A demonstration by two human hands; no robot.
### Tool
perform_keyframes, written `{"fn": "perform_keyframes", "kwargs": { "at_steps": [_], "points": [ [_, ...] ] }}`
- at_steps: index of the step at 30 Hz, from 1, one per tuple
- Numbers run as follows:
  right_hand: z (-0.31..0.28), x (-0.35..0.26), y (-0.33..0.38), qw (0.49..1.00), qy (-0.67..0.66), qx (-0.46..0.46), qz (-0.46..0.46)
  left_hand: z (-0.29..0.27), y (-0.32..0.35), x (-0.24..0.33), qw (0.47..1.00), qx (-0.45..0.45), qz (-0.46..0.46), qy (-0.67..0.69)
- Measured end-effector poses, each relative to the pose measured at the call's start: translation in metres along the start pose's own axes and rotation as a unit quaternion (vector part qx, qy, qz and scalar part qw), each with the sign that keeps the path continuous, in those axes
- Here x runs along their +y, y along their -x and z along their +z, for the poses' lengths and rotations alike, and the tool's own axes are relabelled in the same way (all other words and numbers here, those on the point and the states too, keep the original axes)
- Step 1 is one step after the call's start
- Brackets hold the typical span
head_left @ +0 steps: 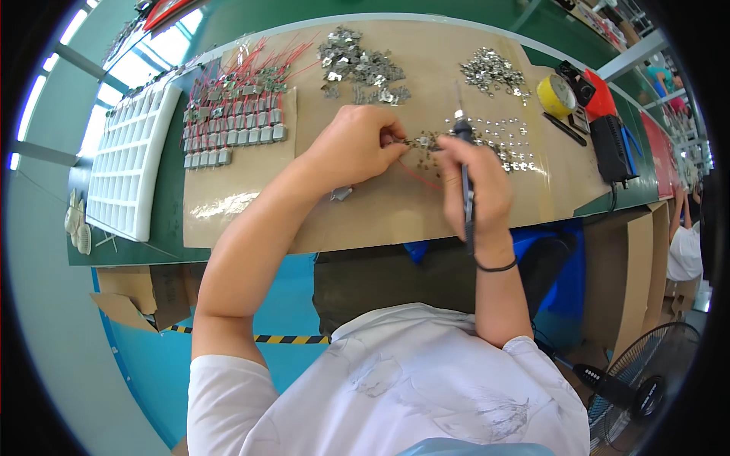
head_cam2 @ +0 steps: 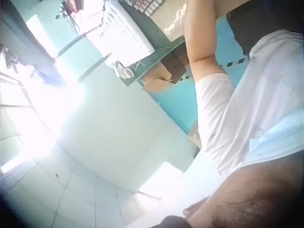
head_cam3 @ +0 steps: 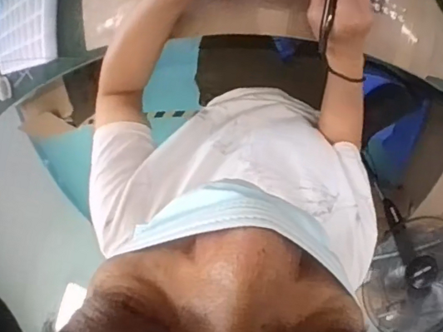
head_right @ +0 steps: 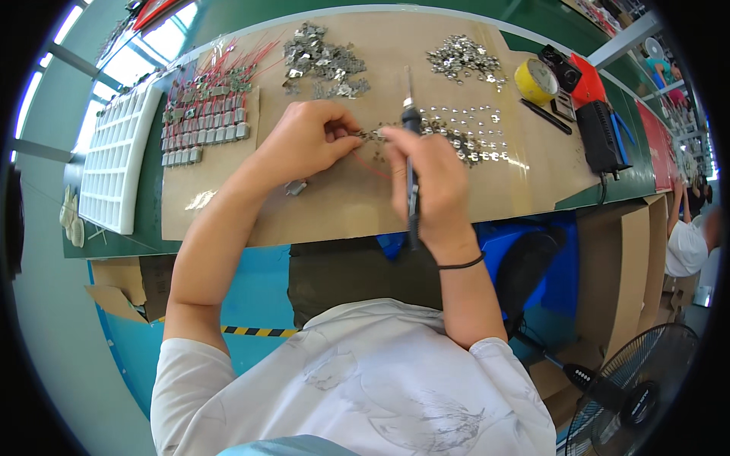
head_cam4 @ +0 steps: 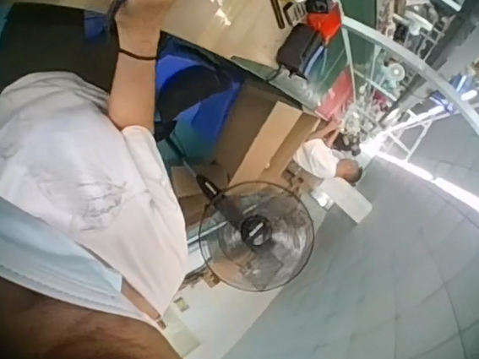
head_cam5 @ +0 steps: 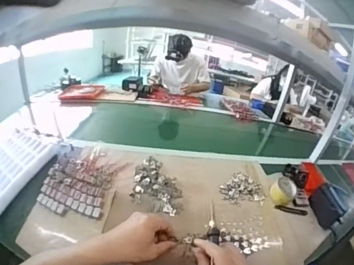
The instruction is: Soldering wires onto small metal electronic components at a workbench.
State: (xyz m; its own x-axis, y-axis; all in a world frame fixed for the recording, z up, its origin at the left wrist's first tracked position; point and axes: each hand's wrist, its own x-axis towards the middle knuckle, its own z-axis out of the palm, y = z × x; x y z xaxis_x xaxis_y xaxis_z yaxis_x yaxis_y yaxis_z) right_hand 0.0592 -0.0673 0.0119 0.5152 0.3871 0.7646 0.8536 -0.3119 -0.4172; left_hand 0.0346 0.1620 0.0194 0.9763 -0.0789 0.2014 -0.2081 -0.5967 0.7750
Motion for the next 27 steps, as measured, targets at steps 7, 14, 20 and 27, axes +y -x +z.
{"fn": "perform_keyframes", "kwargs": {
  "at_steps": [7, 14, 20, 27],
  "points": [
    [0.008, 0.012, -0.019, 0.999, -0.010, -0.033, -0.020, 0.000, 0.001, 0.002, 0.997, -0.020, 0.019, -0.071],
    [0.014, 0.021, -0.020, 0.995, 0.017, -0.102, -0.010, 0.005, 0.003, -0.002, 0.993, -0.010, 0.052, -0.105],
    [0.010, 0.022, -0.021, 0.995, 0.022, -0.094, -0.016, 0.007, 0.003, -0.003, 0.993, 0.001, 0.056, -0.108],
    [-0.021, 0.027, 0.003, 0.995, -0.089, -0.036, 0.022, 0.006, 0.003, 0.000, 0.991, -0.007, 0.051, -0.126]
  ]
}}
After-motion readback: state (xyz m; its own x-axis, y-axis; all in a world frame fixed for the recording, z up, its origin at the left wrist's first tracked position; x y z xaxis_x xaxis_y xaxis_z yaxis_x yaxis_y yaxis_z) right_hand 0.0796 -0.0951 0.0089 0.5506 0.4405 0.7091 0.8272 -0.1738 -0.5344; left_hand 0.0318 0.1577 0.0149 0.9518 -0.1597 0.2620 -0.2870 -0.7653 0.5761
